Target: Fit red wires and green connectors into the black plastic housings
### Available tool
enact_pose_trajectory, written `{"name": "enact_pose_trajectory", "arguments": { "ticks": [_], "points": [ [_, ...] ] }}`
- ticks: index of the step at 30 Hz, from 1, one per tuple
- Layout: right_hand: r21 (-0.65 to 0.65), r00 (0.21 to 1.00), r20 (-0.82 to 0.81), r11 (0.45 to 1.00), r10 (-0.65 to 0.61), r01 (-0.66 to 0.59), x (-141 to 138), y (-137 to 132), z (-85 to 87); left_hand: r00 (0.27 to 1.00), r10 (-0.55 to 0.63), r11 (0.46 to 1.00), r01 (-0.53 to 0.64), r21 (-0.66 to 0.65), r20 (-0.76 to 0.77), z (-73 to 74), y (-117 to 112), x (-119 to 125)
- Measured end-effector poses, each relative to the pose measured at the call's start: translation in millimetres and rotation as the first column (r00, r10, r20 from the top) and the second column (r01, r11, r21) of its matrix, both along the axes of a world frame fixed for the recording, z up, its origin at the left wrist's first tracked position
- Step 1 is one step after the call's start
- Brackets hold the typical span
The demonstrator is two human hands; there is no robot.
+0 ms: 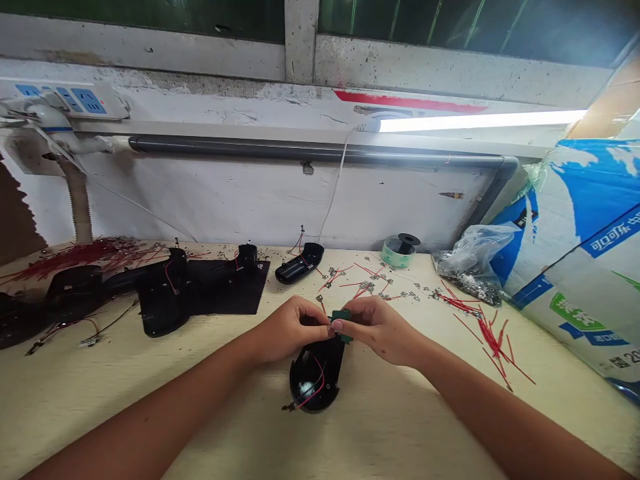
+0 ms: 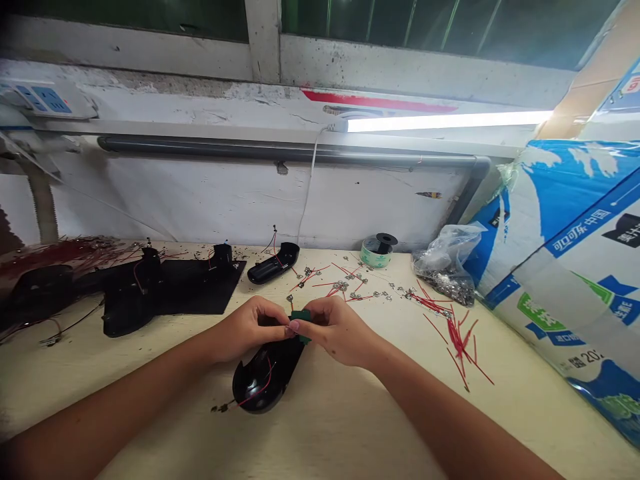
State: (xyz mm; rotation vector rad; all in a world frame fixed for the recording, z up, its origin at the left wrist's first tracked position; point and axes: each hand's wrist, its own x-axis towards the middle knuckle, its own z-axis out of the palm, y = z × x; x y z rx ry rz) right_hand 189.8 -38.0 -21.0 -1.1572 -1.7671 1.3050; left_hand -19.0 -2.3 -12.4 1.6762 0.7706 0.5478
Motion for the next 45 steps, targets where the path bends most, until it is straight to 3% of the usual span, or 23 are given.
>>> {"name": "enact_pose_trajectory", "arguments": {
  "ticks": [24, 32, 37, 40, 45],
  "points": [
    [0.008, 0.995, -0.038, 0.996, -0.087, 0.087, -6.8, -3.1, -2.3, 0.998, -0.054, 0.996, 0.056, 0.068, -0.037, -8.1, 3.9, -1.1],
    [0.022, 0.978, -0.089, 0.981, -0.191, 0.193, -12.5, -6.8, 1.5, 1.0, -0.006, 1.0, 0.006, 0.015, 0.02, -3.2, 3.1, -0.8],
    [0.023, 0.929, -0.221, 0.951, -0.295, 0.308, -5.3, -1.5, 10.2, 1.0, 0.026, 0.999, -0.026, 0.028, -0.008, -2.4, 1.7, -1.7],
    [0.078, 0.912, -0.125, 0.912, -0.392, 0.403, 5.0, 3.7, 10.6, 0.999, 0.033, 0.998, -0.032, 0.046, -0.011, -2.5, 1.4, -1.9],
    [0.093, 0.89, 0.118, 0.897, -0.441, 0.432, 15.1, 6.2, 9.9, 0.999, 0.043, 0.998, -0.042, 0.041, -0.003, -4.3, 3.1, -2.2]
  ]
}}
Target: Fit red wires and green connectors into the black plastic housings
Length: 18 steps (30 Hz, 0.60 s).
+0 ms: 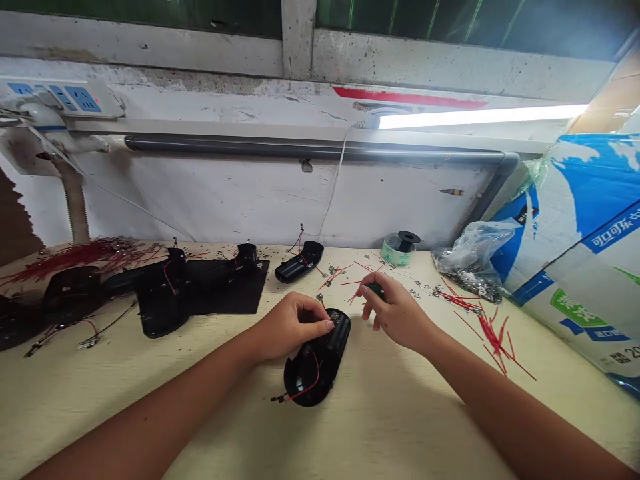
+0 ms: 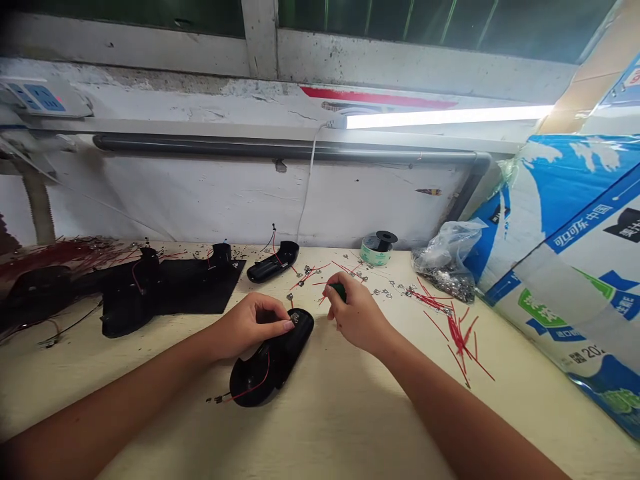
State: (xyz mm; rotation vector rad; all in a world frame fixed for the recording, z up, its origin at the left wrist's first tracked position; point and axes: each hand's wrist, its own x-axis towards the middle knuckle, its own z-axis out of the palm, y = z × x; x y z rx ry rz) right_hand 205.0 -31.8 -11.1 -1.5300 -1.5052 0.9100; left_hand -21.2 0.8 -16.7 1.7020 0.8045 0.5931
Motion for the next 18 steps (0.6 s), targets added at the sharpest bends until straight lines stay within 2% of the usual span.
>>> {"name": "enact_pose_trajectory", "arguments": {
  "ticks": [2, 4, 6, 8, 13, 18],
  "points": [
    [-0.01, 0.999, 0.029, 0.999, 0.033, -0.033, 1.7, -1.0, 1.1, 1.0, 0.003, 1.0, -0.003, -0.005, 0.004, -0.4, 0.4, -0.6],
    [-0.046, 0.986, 0.12, 0.992, 0.119, -0.114, 3.4, -2.5, 2.8, 1.0, 0.006, 1.0, -0.005, -0.011, 0.011, -0.7, 0.7, -1.2],
    [-0.114, 0.944, 0.238, 0.972, 0.228, -0.206, 4.7, -4.4, 4.5, 1.0, 0.005, 1.0, -0.005, -0.015, 0.023, -1.0, 1.2, -1.5],
    [-0.16, 0.908, 0.281, 0.948, 0.31, -0.274, 5.0, -6.8, 5.5, 0.999, -0.004, 1.0, 0.005, -0.014, 0.034, -1.6, 2.0, -1.6],
    [-0.254, 0.9, 0.171, 0.901, 0.4, -0.352, 2.6, -11.7, 4.1, 0.999, -0.012, 1.0, 0.012, -0.015, 0.032, -2.1, 2.8, -1.1],
    [-0.289, 0.941, 0.024, 0.903, 0.338, -0.317, 2.4, -10.4, 3.4, 0.999, -0.006, 1.0, 0.007, -0.027, 0.049, -0.5, 1.0, -2.1]
  ]
}}
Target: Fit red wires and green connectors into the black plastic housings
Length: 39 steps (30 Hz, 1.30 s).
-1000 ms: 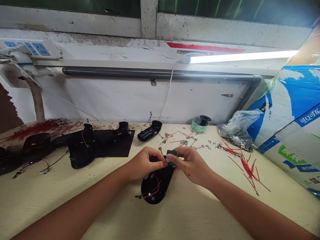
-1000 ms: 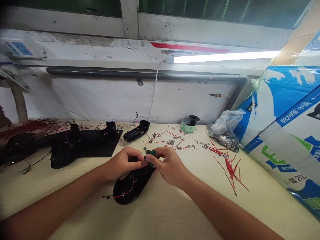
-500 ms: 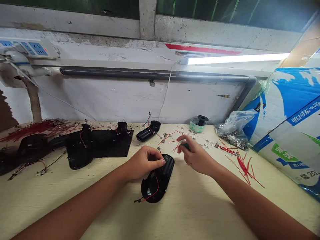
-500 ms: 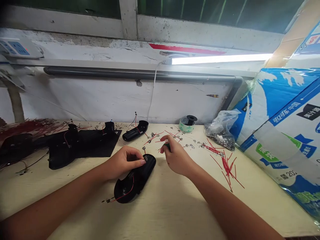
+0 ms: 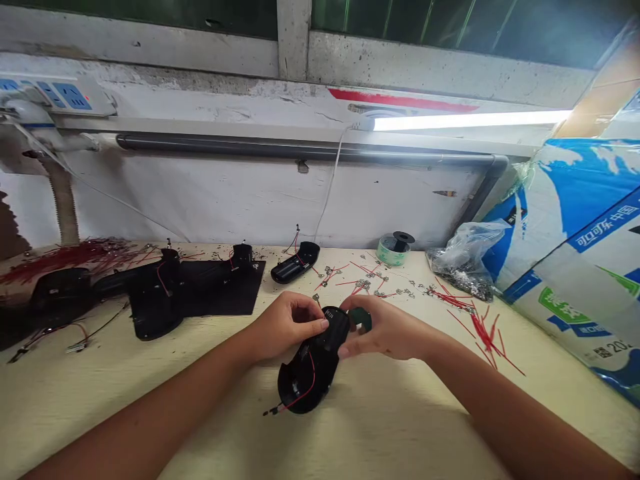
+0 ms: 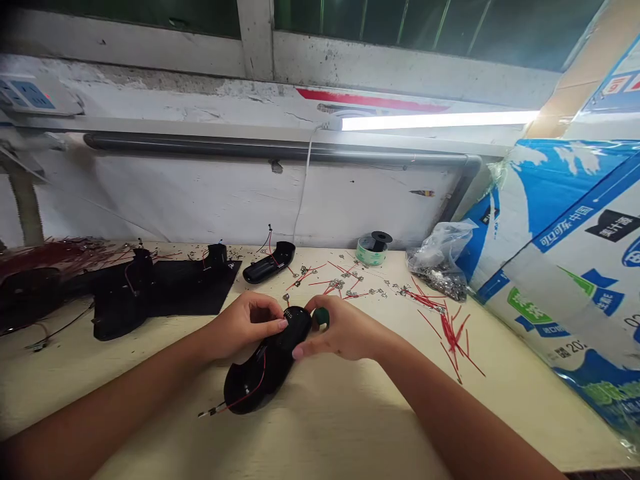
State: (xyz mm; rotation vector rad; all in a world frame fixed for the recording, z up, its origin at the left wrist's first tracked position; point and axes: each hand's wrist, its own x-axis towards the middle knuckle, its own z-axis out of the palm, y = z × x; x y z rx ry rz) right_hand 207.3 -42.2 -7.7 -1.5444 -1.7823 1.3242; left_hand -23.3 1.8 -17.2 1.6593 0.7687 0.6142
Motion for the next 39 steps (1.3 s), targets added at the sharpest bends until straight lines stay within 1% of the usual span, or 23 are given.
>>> {"name": "enact_pose_trajectory", "arguments": {
  "ticks": [2, 5, 7, 9, 11, 13, 15, 17, 18, 19, 20, 22, 23, 24, 26, 28, 29, 31, 34, 36, 39],
  "points": [
    [-0.059, 0.995, -0.101, 0.998, -0.025, 0.019, -0.5, 0.6, 1.1, 1.0, 0.009, 1.0, -0.009, -0.007, 0.007, -0.4, -0.2, -0.7],
    [-0.196, 0.965, -0.256, 0.981, -0.048, -0.003, -3.9, 0.4, 2.7, 0.999, 0.035, 0.999, -0.035, 0.0, 0.01, -2.8, 1.2, -1.4],
    [-0.287, 0.925, -0.361, 0.958, -0.116, 0.009, -7.7, 0.2, 2.9, 0.998, 0.057, 0.998, -0.057, 0.013, 0.009, -4.6, 2.9, -1.2],
    [-0.346, 0.867, -0.446, 0.936, -0.223, 0.063, -12.0, 0.8, 2.0, 0.998, 0.066, 0.998, -0.066, 0.014, 0.017, -5.9, 4.0, -0.5],
    [-0.371, 0.808, -0.492, 0.918, -0.324, 0.142, -15.6, 2.7, -0.2, 0.998, 0.065, 0.998, -0.065, 0.015, 0.026, -6.3, 3.2, 0.5],
    [-0.365, 0.773, -0.51, 0.909, -0.376, 0.202, -17.6, 5.4, -3.6, 0.997, 0.076, 0.995, -0.077, 0.063, 0.009, -5.9, 0.5, 1.4],
    [-0.337, 0.765, -0.531, 0.919, -0.366, 0.205, -18.2, 8.1, -7.2, 0.993, 0.114, 0.982, -0.109, 0.155, -0.026, -5.1, -3.1, 1.7],
    [-0.301, 0.767, -0.56, 0.939, -0.314, 0.164, -18.4, 10.0, -9.6, 0.984, 0.17, 0.95, -0.151, 0.273, -0.049, -4.6, -5.6, 1.3],
    [-0.283, 0.769, -0.571, 0.948, -0.286, 0.143, -18.7, 10.4, -10.1, 0.977, 0.209, 0.918, -0.18, 0.352, -0.047, -4.7, -6.0, 0.9],
    [-0.266, 0.774, -0.575, 0.955, -0.264, 0.128, -19.1, 10.5, -10.2, 0.968, 0.25, 0.868, -0.208, 0.45, -0.035, -5.1, -5.9, 0.3],
    [-0.253, 0.78, -0.574, 0.96, -0.249, 0.121, -19.8, 10.3, -10.0, 0.959, 0.283, 0.799, -0.223, 0.559, -0.022, -5.8, -5.1, -0.4],
    [-0.237, 0.79, -0.566, 0.965, -0.234, 0.117, -21.3, 9.4, -9.5, 0.951, 0.31, 0.617, -0.199, 0.762, -0.003, -7.9, -2.6, -2.1],
    [-0.233, 0.792, -0.565, 0.965, -0.233, 0.117, -22.0, 8.9, -9.3, 0.954, 0.299, 0.523, -0.155, 0.838, -0.01, -9.0, -1.1, -3.0],
    [-0.229, 0.791, -0.568, 0.967, -0.228, 0.114, -22.4, 8.4, -9.3, 0.959, 0.28, 0.436, -0.102, 0.894, -0.028, -10.1, 0.3, -3.9],
    [-0.219, 0.789, -0.577, 0.971, -0.209, 0.097, -22.6, 7.7, -9.6, 0.965, 0.253, 0.29, -0.013, 0.957, -0.064, -11.3, 2.3, -5.3],
    [-0.217, 0.786, -0.584, 0.972, -0.205, 0.093, -22.2, 7.4, -10.0, 0.965, 0.249, 0.173, 0.04, 0.984, -0.083, -11.3, 3.2, -6.4],
    [-0.22, 0.784, -0.583, 0.97, -0.214, 0.101, -21.9, 7.5, -10.2, 0.963, 0.255, 0.13, 0.057, 0.99, -0.089, -11.0, 3.4, -6.7],
    [-0.233, 0.78, -0.578, 0.964, -0.241, 0.126, -21.4, 8.1, -10.7, 0.955, 0.277, 0.069, 0.09, 0.994, -0.105, -9.9, 3.4, -6.9],
    [-0.235, 0.779, -0.567, 0.959, -0.267, 0.158, -21.1, 9.7, -12.1, 0.942, 0.304, 0.018, 0.147, 0.989, -0.145, -8.4, 2.5, -6.2],
    [-0.223, 0.784, -0.563, 0.961, -0.263, 0.162, -20.7, 10.9, -13.6, 0.939, 0.305, 0.003, 0.168, 0.986, -0.161, -8.0, 1.4, -5.4],
    [-0.205, 0.783, -0.57, 0.966, -0.249, 0.158, -20.1, 12.0, -15.2, 0.936, 0.318, 0.015, 0.158, 0.987, -0.154, -8.2, -0.9, -4.3]
  ]
}}
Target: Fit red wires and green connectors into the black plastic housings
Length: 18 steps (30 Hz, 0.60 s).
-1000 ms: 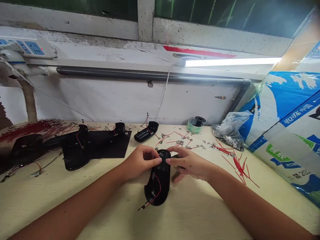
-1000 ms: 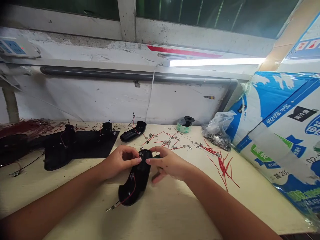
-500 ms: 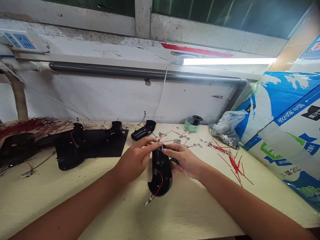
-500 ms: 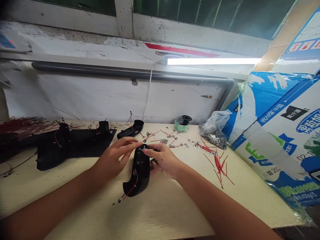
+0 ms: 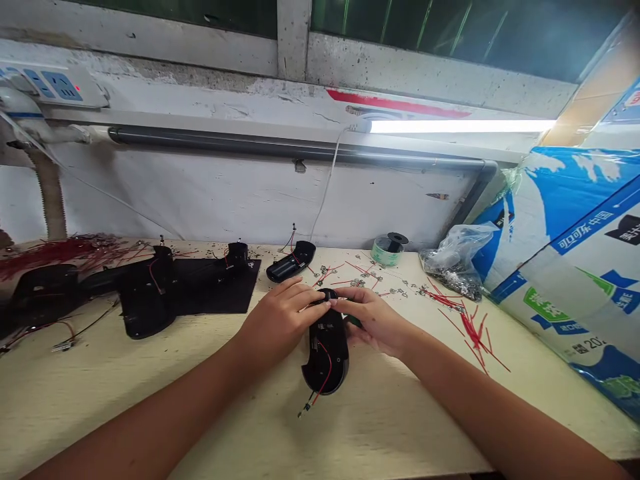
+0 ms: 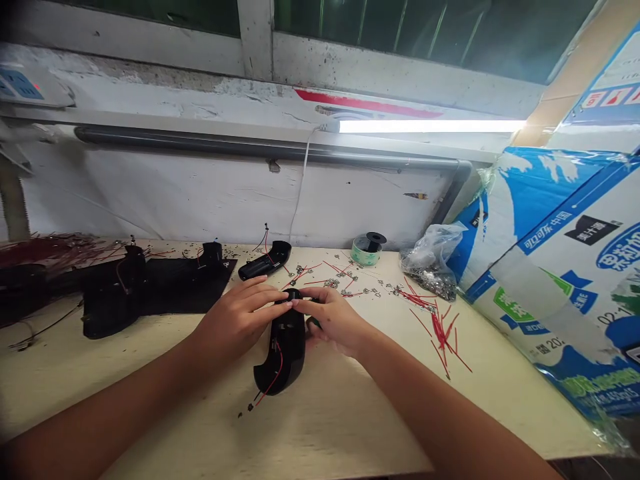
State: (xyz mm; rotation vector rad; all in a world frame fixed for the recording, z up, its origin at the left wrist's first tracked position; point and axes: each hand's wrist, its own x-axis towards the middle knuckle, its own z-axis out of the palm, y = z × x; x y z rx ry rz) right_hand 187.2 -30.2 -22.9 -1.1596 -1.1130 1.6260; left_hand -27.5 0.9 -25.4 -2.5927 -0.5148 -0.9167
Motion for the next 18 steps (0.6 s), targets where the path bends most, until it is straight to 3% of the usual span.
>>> {"name": "enact_pose_trajectory", "arguments": {
  "ticks": [9, 18],
  "points": [
    [0.018, 0.996, 0.01, 0.996, -0.083, 0.083, -2.4, -0.8, 5.0, 0.997, 0.044, 0.998, -0.046, 0.032, 0.068, 3.0, -3.3, 2.1],
    [0.084, 0.989, -0.047, 0.987, -0.137, 0.14, -2.4, -3.1, 7.5, 0.968, 0.052, 0.998, -0.058, 0.016, 0.247, 7.6, -10.2, 2.7]
  ]
}}
